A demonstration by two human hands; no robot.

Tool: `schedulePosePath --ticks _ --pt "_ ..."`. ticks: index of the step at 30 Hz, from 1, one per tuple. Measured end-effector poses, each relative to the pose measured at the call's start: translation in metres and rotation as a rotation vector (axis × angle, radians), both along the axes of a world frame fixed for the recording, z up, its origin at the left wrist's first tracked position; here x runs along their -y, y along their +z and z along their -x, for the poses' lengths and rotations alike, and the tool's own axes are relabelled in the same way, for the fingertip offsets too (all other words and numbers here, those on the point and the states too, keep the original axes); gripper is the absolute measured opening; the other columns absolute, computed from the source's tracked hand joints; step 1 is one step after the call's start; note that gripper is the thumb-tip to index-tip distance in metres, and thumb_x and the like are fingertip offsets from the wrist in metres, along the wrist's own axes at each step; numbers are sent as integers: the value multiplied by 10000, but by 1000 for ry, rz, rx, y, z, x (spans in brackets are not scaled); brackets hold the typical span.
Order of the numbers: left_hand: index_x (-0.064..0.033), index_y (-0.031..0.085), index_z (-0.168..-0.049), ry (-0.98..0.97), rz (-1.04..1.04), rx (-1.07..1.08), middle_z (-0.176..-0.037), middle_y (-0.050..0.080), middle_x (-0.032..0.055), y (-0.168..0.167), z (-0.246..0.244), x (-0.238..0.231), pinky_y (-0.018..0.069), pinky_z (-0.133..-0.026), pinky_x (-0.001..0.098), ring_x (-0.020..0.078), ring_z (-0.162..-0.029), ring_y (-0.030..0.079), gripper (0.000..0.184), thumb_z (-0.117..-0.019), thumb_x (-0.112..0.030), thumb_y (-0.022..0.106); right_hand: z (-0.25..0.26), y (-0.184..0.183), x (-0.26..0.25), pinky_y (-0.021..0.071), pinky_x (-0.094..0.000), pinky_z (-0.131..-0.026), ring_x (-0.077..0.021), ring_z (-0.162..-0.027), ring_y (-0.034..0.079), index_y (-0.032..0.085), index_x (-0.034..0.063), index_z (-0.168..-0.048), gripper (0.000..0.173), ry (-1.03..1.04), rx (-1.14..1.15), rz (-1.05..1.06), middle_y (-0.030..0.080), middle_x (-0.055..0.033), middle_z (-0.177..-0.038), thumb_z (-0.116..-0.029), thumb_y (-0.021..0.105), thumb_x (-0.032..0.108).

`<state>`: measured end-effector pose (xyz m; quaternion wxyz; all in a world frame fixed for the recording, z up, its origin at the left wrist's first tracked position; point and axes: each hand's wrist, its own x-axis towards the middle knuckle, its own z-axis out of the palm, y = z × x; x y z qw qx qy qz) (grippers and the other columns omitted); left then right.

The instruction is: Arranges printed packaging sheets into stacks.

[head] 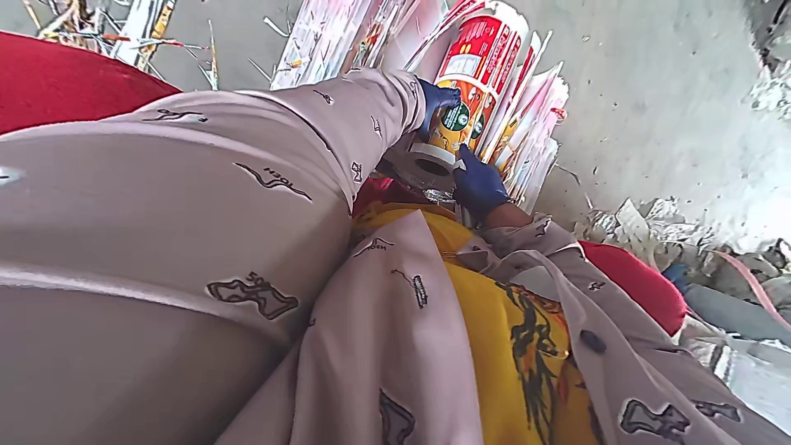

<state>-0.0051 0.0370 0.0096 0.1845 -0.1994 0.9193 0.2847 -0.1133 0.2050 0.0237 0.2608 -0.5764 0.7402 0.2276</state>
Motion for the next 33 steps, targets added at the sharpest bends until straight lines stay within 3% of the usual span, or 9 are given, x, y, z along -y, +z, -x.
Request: schedulePosePath --ticks 3,7,13,17,22,24,26,28,33 --pt "-151 186 -1665 -24 20 -37 -1717 253 78 -21 6 10 393 -1050 727 443 -1439 459 986 -898 -232 801 -1 0 1 544 -597 -941 -421 -1224 631 645 -6 -1267 290 -18 3 18 235 -113 -1711 -1009 525 55" --pt "-146 213 -1655 -30 23 -23 -1717 251 80 -22 7 10 376 -1101 678 412 -1463 437 937 -918 -212 788 -6 4 2 544 -593 -931 -436 -1188 644 645 -18 -1264 295 9 -47 -31 239 -138 -1704 -1041 469 58" --pt "-167 211 -1660 -6 27 -20 -1676 335 136 -15 4 7 404 -1060 698 463 -1392 504 963 -901 -215 801 -8 6 3 568 -590 -883 -467 -1156 645 674 -76 -1193 260 167 -113 -102 193 -218 -1696 -962 581 -1" --pt "-163 229 -1654 -2 20 -6 -1719 246 74 -12 3 4 354 -1142 635 386 -1484 416 922 -924 -232 788 0 10 6 526 -606 -963 -478 -1279 569 693 -81 -1142 222 246 -68 -146 280 -258 -1650 -950 628 11" --pt "-143 204 -1660 -21 26 -22 -1721 240 78 -28 11 9 362 -1126 674 391 -1494 404 990 -884 -182 817 -2 9 -5 538 -656 -841 -466 -1118 637 692 -29 -1049 169 294 -8 -153 521 -263 -1425 -941 667 98" --pt "-131 187 -1664 -13 41 13 -1727 224 75 -21 13 4 335 -1117 699 388 -1510 378 971 -903 -159 789 -18 15 -23 514 -635 -853 -440 -1065 669 705 -5 -1143 253 300 73 -135 679 -253 -1191 -1021 593 187" --pt "-115 209 -1658 6 56 49 -1729 215 72 -15 17 1 319 -1117 717 380 -1521 361 942 -917 -218 781 -49 57 13 385 -529 -1148 -353 -1431 467 439 54 -1526 437 158 24 -641 478 -184 -1543 -1126 402 226" --pt "-91 216 -1652 4 55 39 -1735 184 100 -20 14 -2 305 -1101 744 405 -1525 335 993 -900 -364 802 -19 34 -12 481 -682 -925 -488 -1167 624 637 0 -1302 324 80 112 -159 647 -290 -1253 -1037 544 161" --pt "-142 263 -1645 35 157 -98 -1738 143 132 -53 22 -17 246 -1116 805 443 -1581 136 1282 -647 -617 913 43 94 -14 466 -674 -984 -432 -1233 613 468 135 -1542 476 -252 144 108 558 -242 -1457 -1073 481 212"
